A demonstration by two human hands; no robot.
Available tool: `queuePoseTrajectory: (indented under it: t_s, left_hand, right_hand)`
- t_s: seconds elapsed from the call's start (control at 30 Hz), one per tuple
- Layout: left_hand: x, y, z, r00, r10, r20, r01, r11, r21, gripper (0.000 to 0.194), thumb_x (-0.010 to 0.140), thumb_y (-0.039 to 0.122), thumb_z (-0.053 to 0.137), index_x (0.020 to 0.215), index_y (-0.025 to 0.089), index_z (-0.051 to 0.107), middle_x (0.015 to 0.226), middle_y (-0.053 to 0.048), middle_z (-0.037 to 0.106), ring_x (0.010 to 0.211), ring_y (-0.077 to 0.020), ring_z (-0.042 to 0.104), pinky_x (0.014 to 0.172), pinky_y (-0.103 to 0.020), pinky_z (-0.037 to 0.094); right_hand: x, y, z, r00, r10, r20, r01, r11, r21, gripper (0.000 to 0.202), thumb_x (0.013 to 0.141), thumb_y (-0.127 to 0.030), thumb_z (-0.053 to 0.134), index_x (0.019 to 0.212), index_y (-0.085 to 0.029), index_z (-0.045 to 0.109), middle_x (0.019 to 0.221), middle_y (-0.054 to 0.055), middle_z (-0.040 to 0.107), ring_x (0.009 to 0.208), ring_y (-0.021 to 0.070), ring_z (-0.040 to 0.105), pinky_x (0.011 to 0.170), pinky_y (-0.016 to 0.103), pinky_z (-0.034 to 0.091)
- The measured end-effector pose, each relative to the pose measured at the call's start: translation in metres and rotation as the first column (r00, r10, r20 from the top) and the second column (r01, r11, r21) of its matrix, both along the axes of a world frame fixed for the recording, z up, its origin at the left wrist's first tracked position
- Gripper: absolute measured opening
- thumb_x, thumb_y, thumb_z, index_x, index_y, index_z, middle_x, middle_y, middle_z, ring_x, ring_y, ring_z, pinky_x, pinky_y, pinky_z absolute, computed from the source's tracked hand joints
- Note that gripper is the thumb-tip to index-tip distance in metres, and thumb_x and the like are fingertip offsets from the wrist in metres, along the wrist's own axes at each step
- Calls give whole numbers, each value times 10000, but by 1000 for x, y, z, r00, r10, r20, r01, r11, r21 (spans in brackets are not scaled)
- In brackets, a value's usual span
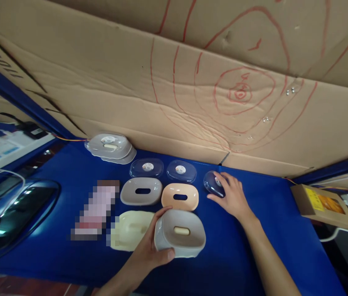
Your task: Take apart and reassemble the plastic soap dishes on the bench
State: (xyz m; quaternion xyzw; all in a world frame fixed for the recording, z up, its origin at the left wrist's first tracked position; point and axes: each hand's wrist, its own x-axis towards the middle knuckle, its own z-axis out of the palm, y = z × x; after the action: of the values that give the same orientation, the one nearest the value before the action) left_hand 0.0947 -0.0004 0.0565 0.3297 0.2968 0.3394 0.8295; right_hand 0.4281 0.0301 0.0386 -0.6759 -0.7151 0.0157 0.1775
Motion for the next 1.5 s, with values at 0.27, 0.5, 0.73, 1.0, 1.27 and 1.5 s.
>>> queuePoseTrajectory:
  t_s: [0.27,0.5,0.73,1.0,1.27,1.5]
  left_hand:
    - [1,-4,-13,999,-24,23,24,999,26,1035,703,435,973,1529,337,358,1424,-110,601,1290,-330,619,1118,-488,448]
    - [9,-3,-26,996,-27,84,17,993,116,1014,743,457,946,1557,336,353,1545,-145,510,1382,-377,558,1130,-535,451]
    - [28,-18,-17,982,-119,144,96,983,155,1025,752,439,940,1576,340,339,1616,-148,447,1485,-387,470,1228,-584,345]
    - [49,-42,-58,925,-260,-276,366,416,833,653,994,366,698,1560,273,386,1690,-220,385,1558,-382,396,1254,-550,332]
    - [60,-39,-47,837,220,-502,511,18,860,618,1022,476,608,1509,119,478,1517,-232,609,1478,-426,499,1291,-671,166]
    - [57,-38,-43,773,356,-525,547,45,836,474,968,269,644,1430,182,581,1496,-193,637,1446,-405,542,1305,-676,102]
  right_hand:
    - [-12,14,-6,999,47,-5,-47,998,31,644,1087,-625,348,1624,-274,408,1659,181,409,1571,427,314,1222,706,259]
    - [-83,-58,45,792,415,-447,-551,802,-230,973,925,-732,652,1688,-277,255,1723,151,332,1576,349,361,1241,498,401]
    - [-66,-90,52,739,261,-621,-470,861,-197,664,992,-654,595,1553,-322,472,1652,122,464,1515,341,471,1198,496,457]
    - [-1,-89,18,925,46,-377,-68,997,-45,526,978,-560,668,1439,-329,568,1636,115,477,1502,378,472,1201,580,428]
    - [-7,-55,-7,984,163,-75,-169,981,-92,562,1001,-493,665,1517,-333,511,1657,111,463,1540,367,420,1212,641,383]
    - [-22,-80,10,990,118,-76,-119,993,-9,555,1056,-427,553,1592,-355,426,1677,74,437,1568,355,377,1211,620,394]
